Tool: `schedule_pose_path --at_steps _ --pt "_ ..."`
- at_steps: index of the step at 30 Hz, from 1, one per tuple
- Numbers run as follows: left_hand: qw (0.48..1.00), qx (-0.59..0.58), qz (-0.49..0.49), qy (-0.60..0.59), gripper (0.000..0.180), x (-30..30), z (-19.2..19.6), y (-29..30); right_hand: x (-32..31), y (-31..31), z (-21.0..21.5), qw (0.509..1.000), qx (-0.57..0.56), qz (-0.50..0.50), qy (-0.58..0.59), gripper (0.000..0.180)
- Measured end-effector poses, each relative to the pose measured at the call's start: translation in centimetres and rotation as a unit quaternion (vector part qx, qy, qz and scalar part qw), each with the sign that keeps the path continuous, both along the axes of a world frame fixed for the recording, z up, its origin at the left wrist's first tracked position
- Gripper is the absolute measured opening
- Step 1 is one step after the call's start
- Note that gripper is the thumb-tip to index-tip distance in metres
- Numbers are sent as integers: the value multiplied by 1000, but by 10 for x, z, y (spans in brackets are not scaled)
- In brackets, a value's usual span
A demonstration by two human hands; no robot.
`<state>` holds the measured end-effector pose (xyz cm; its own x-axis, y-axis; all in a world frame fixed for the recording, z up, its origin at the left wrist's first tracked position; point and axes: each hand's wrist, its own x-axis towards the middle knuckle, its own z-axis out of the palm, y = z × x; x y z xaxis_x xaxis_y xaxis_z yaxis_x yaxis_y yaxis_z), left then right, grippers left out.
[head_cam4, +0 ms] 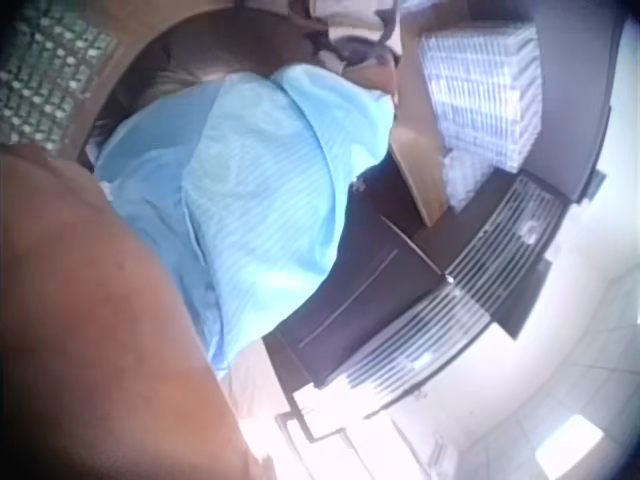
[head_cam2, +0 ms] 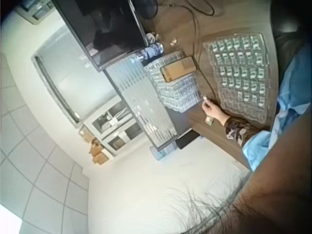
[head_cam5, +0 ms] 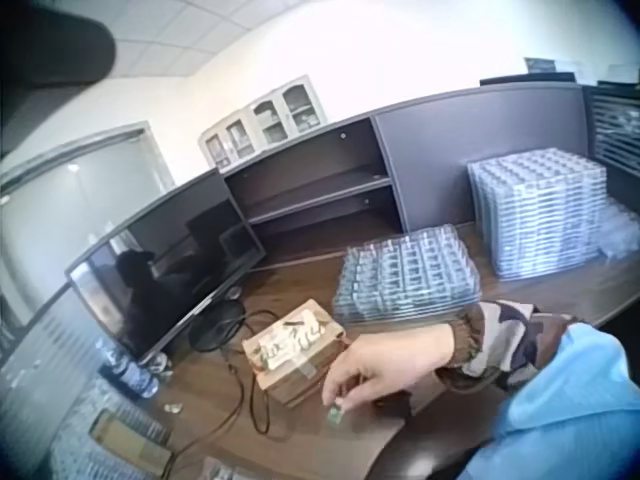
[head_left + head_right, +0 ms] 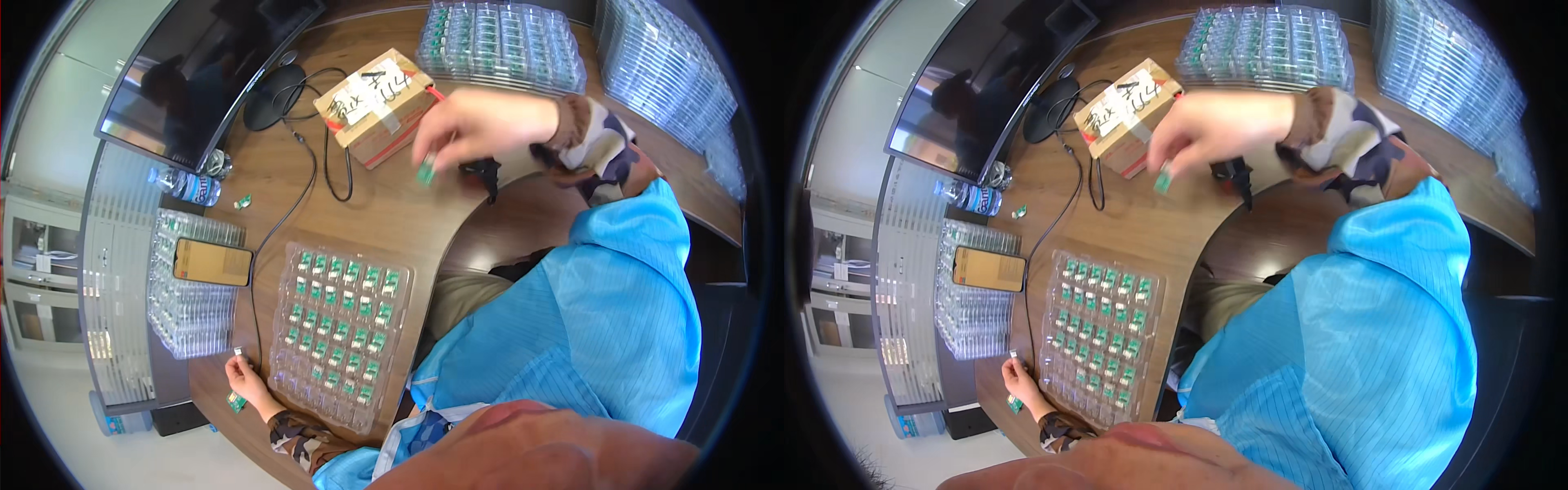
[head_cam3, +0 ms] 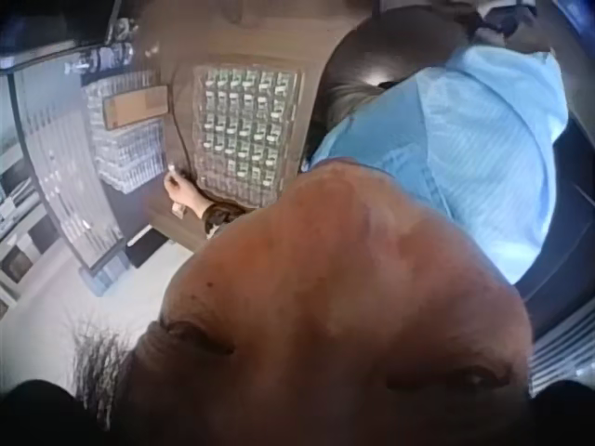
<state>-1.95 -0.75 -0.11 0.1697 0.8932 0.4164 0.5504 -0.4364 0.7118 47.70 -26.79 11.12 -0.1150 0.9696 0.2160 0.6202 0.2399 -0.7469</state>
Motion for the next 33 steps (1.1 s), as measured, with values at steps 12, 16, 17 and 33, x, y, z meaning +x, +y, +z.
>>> schedule_pose_path --at_steps 12,16,17,33 --pt "1000 -1 12 10 10 2 -4 6 260 14 -31 786 22 -579 -214 16" --pt "1000 -4 19 18 10 4 0 1 276 29 -47 774 -25 -610 -168 16" --pt "1000 -5 22 21 10 6 1 -1 282 29 -53 774 -25 -610 -169 16" --pt "999 5 22 45 11 5 2 1 294 31 -66 757 -26 -603 -250 18"
